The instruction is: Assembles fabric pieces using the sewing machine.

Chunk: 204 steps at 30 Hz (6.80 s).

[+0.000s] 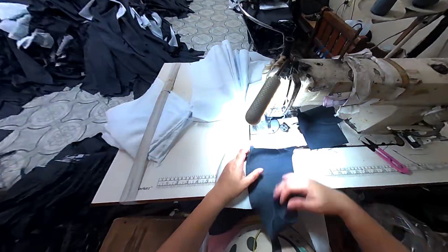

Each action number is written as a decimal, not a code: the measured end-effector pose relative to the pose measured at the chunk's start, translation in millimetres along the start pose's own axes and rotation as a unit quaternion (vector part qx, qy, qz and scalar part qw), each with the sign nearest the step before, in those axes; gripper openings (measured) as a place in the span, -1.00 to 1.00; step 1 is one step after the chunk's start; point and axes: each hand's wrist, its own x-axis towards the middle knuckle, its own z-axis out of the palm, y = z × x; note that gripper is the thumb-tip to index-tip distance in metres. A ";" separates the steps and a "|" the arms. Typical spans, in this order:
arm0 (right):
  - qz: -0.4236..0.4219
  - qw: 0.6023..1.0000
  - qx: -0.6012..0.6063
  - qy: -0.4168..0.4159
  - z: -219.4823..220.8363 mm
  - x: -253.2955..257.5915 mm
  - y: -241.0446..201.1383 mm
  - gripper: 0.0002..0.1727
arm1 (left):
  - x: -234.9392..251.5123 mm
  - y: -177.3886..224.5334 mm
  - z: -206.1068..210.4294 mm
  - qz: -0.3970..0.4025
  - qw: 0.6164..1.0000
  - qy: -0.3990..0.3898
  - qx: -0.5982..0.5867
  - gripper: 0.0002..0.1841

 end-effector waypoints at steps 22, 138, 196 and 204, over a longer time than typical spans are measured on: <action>0.276 0.949 -0.149 -0.030 -53.8 67.4 38.7 0.02 | 69.6 14.1 -31.6 -0.086 0.960 -0.191 0.186 -0.44; -0.025 0.813 -0.445 0.374 42.0 -105.0 73.8 -0.80 | 13.1 20.3 60.5 0.304 0.930 -0.117 0.170 -0.70; 0.092 0.946 -0.309 0.034 -61.1 69.3 60.5 -0.67 | 110.5 -14.3 1.0 0.097 0.963 -0.154 0.199 -0.73; 0.161 0.924 -0.341 0.069 -51.6 74.2 63.0 -0.63 | 105.8 -18.4 6.7 0.161 0.956 -0.061 0.237 -0.72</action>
